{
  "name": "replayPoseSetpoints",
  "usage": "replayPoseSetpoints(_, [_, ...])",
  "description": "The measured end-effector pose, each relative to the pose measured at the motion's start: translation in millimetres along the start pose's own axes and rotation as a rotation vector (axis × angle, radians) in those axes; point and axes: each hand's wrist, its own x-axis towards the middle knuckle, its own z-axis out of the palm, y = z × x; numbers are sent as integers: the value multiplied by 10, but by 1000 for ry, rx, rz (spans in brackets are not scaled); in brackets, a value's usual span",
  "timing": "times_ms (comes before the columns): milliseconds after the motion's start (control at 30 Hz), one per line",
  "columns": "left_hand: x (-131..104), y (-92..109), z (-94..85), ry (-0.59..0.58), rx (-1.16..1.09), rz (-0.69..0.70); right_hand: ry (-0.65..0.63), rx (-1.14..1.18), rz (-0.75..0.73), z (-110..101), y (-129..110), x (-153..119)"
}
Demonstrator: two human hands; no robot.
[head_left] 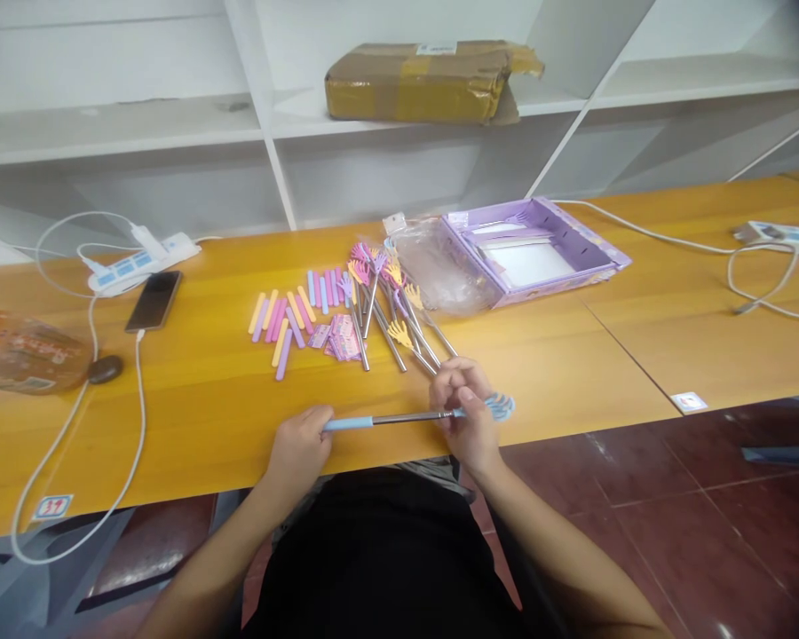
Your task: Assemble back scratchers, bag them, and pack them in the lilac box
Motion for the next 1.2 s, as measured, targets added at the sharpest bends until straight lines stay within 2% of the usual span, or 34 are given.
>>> replayPoseSetpoints(133, [6,-18,3,7,26,-24,67,68,69,10,20,16])
replayPoseSetpoints(367, [13,-12,-3,-15,21,14,-66,73,103,-19,25,6])
replayPoseSetpoints(567, [-4,-14,-14,-33,13,-3,-106,14,98,52,51,-19])
replayPoseSetpoints(900, [-3,17,-34,-55,-7,-71,-226,-17,150,213,227,-128])
replayPoseSetpoints(1200, [-9,15,-18,-35,-15,-65,-276,-49,194,253,312,-190])
